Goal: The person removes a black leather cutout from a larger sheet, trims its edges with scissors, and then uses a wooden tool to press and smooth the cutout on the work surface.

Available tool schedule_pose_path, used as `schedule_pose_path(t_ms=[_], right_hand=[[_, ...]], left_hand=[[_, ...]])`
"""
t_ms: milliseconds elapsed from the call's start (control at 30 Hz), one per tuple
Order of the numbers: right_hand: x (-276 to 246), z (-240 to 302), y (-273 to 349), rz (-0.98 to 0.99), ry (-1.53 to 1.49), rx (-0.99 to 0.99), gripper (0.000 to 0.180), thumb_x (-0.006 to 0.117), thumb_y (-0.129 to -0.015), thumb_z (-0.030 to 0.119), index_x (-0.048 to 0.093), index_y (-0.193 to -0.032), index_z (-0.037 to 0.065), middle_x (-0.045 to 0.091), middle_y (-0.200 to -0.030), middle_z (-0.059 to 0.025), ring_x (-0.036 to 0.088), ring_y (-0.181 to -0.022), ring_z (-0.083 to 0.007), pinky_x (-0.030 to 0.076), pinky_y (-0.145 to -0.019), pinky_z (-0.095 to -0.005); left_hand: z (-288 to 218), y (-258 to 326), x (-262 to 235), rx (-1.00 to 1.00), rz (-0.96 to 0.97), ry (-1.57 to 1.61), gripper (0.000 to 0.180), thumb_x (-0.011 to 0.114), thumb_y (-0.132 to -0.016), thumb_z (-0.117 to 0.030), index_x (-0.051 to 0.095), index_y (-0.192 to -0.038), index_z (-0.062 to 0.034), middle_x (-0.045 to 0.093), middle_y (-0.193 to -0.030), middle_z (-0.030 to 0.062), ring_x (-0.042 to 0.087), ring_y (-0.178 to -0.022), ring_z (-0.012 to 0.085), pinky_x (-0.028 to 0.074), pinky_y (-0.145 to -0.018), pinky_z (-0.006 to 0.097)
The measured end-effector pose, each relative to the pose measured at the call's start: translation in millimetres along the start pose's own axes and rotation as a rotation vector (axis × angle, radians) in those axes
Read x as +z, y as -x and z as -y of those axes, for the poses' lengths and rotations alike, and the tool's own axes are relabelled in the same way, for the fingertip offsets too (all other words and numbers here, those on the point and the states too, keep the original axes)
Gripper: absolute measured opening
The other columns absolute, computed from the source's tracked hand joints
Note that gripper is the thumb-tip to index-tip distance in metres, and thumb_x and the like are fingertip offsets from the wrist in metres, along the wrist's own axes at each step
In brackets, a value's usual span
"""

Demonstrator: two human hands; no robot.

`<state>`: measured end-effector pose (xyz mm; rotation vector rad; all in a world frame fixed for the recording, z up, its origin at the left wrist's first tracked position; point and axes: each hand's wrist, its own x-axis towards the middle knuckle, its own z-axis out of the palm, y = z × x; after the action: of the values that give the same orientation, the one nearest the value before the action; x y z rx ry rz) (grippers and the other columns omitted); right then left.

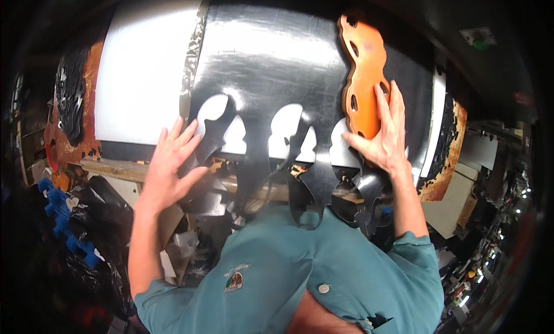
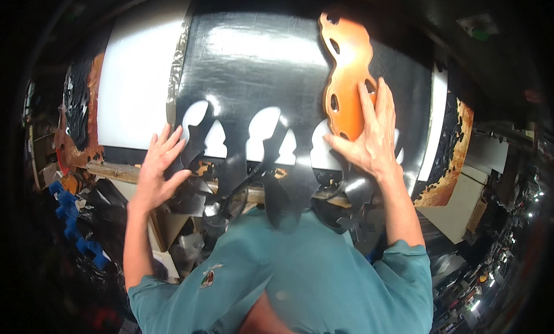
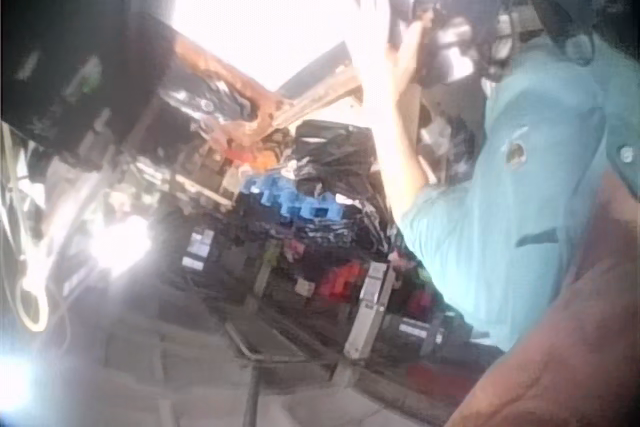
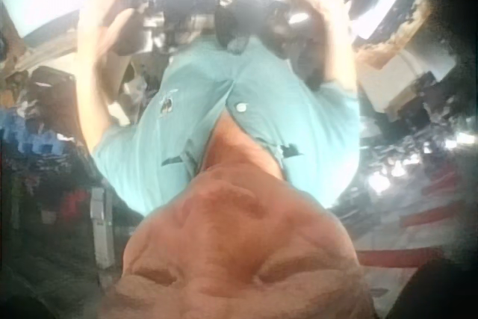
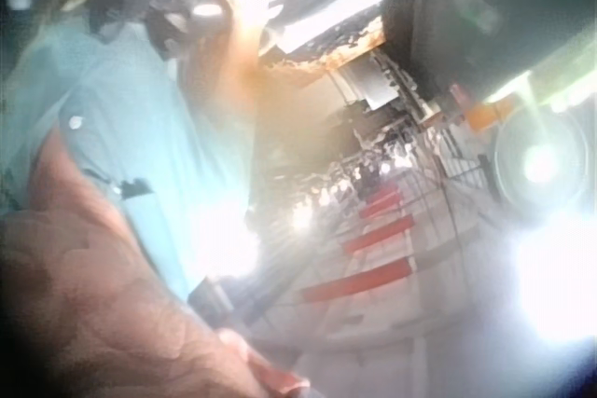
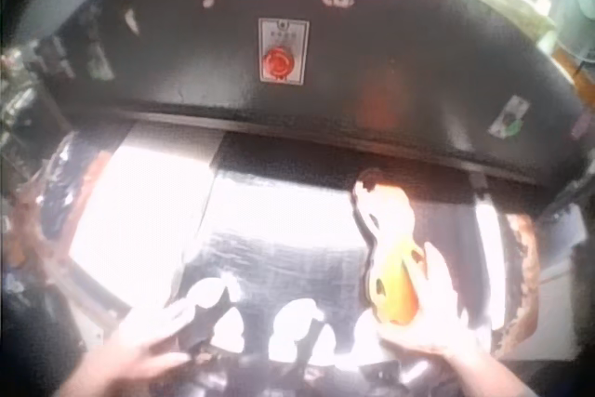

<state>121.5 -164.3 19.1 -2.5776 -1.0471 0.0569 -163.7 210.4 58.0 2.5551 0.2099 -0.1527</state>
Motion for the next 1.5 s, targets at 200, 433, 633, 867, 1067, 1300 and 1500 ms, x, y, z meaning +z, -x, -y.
schedule_pose_path(t_ms=[200,433,633,867,1067,1300,1500], right_hand=[[3,-2,5,-0.042,0.007,-0.031,0.118,0.089,-0.058,0.036,0.037,-0.16,0.005,0.031,-0.156,-0.0362,0.039,-0.14,-0.0546,0.041,-0.112,-0.0616],[-19,22,1,0.003,-0.26,0.17,0.107,0.089,-0.055,0.037,0.054,-0.15,0.003,0.04,-0.154,-0.0317,0.045,-0.138,-0.0447,0.042,-0.113,-0.05],[-20,78,-13,0.021,-0.799,0.179,0.102,0.091,-0.059,0.03,0.055,-0.149,0.0,0.041,-0.157,-0.0248,0.044,-0.145,-0.0367,0.036,-0.12,-0.0453],[18,148,-78,-0.052,-0.488,-0.004,0.096,0.091,-0.055,0.027,0.06,-0.142,0.001,0.046,-0.148,-0.0275,0.05,-0.127,-0.0421,0.046,-0.108,-0.0488],[78,186,-107,-0.174,-0.192,-0.034,0.094,0.089,-0.055,0.035,0.062,-0.139,0.003,0.046,-0.14,-0.03,0.05,-0.117,-0.0451,0.047,-0.101,-0.0504],[63,168,-104,0.012,-0.421,-0.011,0.113,0.095,-0.06,0.055,0.052,-0.149,-0.001,0.035,-0.154,-0.0369,0.04,-0.141,-0.0514,0.039,-0.117,-0.0545],[70,153,-85,0.024,-0.231,-0.209,0.127,0.098,-0.055,0.052,0.04,-0.158,0.008,0.022,-0.163,-0.0362,0.025,-0.15,-0.0556,0.036,-0.12,-0.0602]], left_hand=[[2,-120,-31,0.114,-0.368,-0.015,0.057,0.068,-0.1,-0.018,0.051,-0.152,-0.0047,0.046,-0.158,0.0235,0.041,-0.151,0.0376,0.027,-0.127,0.052],[23,-145,57,0.183,-0.371,-0.259,0.084,0.072,-0.096,-0.032,0.031,-0.158,0.0071,0.027,-0.166,0.0327,0.025,-0.156,0.0483,0.022,-0.127,0.058],[-17,-110,53,0.11,-0.328,-0.104,0.089,0.076,-0.092,-0.023,0.026,-0.158,0.0108,0.022,-0.166,0.037,0.023,-0.155,0.0527,0.023,-0.125,0.061],[17,-118,37,0.145,-0.494,-0.027,0.06,0.063,-0.098,-0.007,0.042,-0.154,0.003,0.04,-0.162,0.0277,0.036,-0.151,0.0456,0.028,-0.125,0.055],[27,-127,51,0.113,-0.538,-0.178,0.059,0.06,-0.101,-0.009,0.039,-0.155,0.002,0.041,-0.161,0.027,0.037,-0.151,0.0458,0.029,-0.125,0.056],[30,-130,52,0.112,-0.552,-0.236,0.048,0.059,-0.102,-0.014,0.053,-0.144,0.0075,0.047,-0.156,0.028,0.04,-0.149,0.0441,0.031,-0.124,0.055],[32,-130,55,0.114,-0.584,-0.237,0.048,0.06,-0.102,-0.014,0.054,-0.144,0.0067,0.047,-0.157,0.0261,0.041,-0.149,0.043,0.03,-0.124,0.055]])
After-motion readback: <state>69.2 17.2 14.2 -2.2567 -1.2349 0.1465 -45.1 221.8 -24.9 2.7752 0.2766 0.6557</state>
